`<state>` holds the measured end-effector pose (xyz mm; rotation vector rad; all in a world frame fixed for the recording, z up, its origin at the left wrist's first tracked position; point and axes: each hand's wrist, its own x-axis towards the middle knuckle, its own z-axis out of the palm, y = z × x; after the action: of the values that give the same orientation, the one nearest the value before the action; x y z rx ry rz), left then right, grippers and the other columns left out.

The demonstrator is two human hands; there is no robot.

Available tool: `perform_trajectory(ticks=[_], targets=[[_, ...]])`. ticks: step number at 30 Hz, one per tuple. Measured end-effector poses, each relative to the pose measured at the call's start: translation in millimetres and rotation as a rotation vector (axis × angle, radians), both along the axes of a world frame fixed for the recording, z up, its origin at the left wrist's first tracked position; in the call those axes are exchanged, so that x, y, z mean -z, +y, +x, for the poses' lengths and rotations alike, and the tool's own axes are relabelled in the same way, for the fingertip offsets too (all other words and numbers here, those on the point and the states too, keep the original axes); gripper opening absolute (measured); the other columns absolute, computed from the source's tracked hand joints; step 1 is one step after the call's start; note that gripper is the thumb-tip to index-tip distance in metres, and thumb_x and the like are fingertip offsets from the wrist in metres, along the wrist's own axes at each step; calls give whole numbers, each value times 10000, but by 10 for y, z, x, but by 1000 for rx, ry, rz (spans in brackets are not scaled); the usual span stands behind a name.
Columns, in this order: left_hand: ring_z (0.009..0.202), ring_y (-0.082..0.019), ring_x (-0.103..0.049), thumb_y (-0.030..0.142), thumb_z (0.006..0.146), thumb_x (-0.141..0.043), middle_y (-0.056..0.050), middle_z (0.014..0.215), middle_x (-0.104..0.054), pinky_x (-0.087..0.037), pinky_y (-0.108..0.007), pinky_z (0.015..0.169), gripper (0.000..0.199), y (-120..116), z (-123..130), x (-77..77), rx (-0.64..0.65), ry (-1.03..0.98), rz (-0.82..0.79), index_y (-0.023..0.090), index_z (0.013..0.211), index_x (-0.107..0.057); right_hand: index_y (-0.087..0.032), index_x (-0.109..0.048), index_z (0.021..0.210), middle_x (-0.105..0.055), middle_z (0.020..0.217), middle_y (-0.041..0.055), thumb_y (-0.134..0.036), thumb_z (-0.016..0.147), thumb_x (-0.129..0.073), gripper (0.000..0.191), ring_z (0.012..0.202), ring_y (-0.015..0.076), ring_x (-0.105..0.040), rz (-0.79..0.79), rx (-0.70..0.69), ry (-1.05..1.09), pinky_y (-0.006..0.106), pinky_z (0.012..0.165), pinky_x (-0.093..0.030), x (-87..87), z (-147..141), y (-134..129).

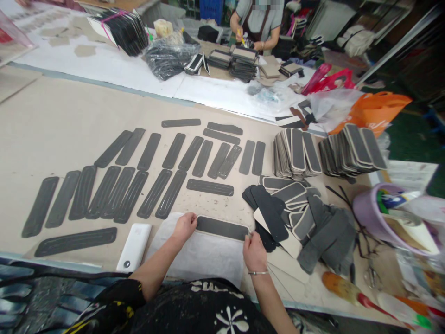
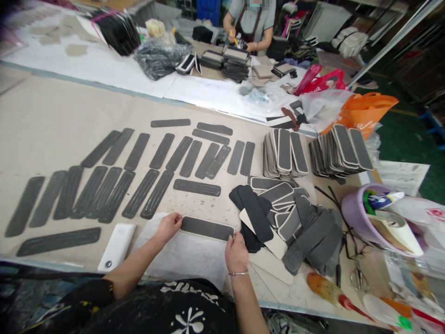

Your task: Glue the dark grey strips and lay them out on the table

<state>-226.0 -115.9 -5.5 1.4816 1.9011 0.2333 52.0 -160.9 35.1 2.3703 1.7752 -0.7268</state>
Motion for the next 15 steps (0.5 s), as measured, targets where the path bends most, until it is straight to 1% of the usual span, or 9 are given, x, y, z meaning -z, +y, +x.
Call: perform_trajectory(ticks=[1, 3, 4, 6, 7, 9, 11, 13, 15], targets=[[657, -126, -562, 136, 798, -511, -3, 685, -620, -371, -222, 635, 112, 1, 0, 0, 2, 3, -3, 166, 751, -608, -109, -470, 1231, -612, 1159, 169, -316, 945, -327, 381, 1086, 216, -583, 61, -85, 54, 336, 918, -451, -3, -82, -41], [654, -128, -555, 141, 800, -510, -3, 682, -615, -367, -226, 634, 113, 2, 0, 1, 10, 18, -9, 167, 749, -608, -88, -432, 1314, -520, 1315, 182, -318, 934, -358, 451, 1253, 229, -455, 252, -361, 212, 373, 1043, -375, 32, -316, -103], [652, -128, -551, 143, 800, -510, -2, 679, -611, -365, -227, 633, 114, 3, 1, 2, 14, 29, -11, 168, 746, -607, -90, -381, 1366, -451, 1395, 171, -297, 923, -383, 489, 1318, 230, -379, 302, -504, 273, 390, 1082, -336, 70, -455, -117], [644, -127, -545, 143, 798, -508, 3, 669, -602, -360, -227, 629, 115, 4, 1, 9, 20, 45, -14, 171, 737, -601, -107, -289, 1427, -304, 1504, 137, -330, 890, -465, 607, 1404, 249, -217, 332, -726, 344, 445, 1135, -244, 179, -725, -110], [642, -126, -543, 143, 797, -508, 5, 667, -600, -358, -226, 628, 114, 5, 2, 14, 23, 49, -15, 173, 736, -599, -116, -258, 1441, -264, 1523, 122, -359, 883, -484, 650, 1417, 248, -176, 332, -802, 366, 457, 1145, -215, 241, -832, -90], [642, -125, -545, 146, 797, -508, 8, 669, -600, -358, -222, 628, 110, 6, 1, 21, 20, 49, -20, 175, 739, -596, -112, -225, 1451, -208, 1540, 119, -442, 871, -501, 722, 1428, 251, -128, 313, -863, 370, 473, 1152, -180, 357, -938, -35], [644, -124, -548, 147, 796, -511, 9, 675, -602, -360, -220, 630, 102, 8, -3, 24, 12, 43, -21, 175, 743, -593, -115, -223, 1452, -190, 1543, 115, -507, 867, -490, 753, 1430, 247, -116, 294, -866, 342, 473, 1155, -160, 446, -871, 15], [645, -124, -549, 142, 794, -512, 9, 677, -603, -362, -219, 631, 98, 9, -5, 20, 5, 35, -20, 174, 742, -590, -131, -230, 1453, -189, 1545, 99, -523, 871, -472, 742, 1430, 240, -114, 278, -838, 287, 466, 1157, -148, 506, -656, 39], [649, -125, -551, 139, 793, -513, 7, 681, -606, -364, -220, 635, 97, 6, 1, 7, -3, 26, -26, 173, 741, -588, -135, -223, 1456, -181, 1547, 97, -496, 883, -456, 716, 1432, 241, -106, 254, -764, 200, 465, 1154, -153, 545, -377, 36]])
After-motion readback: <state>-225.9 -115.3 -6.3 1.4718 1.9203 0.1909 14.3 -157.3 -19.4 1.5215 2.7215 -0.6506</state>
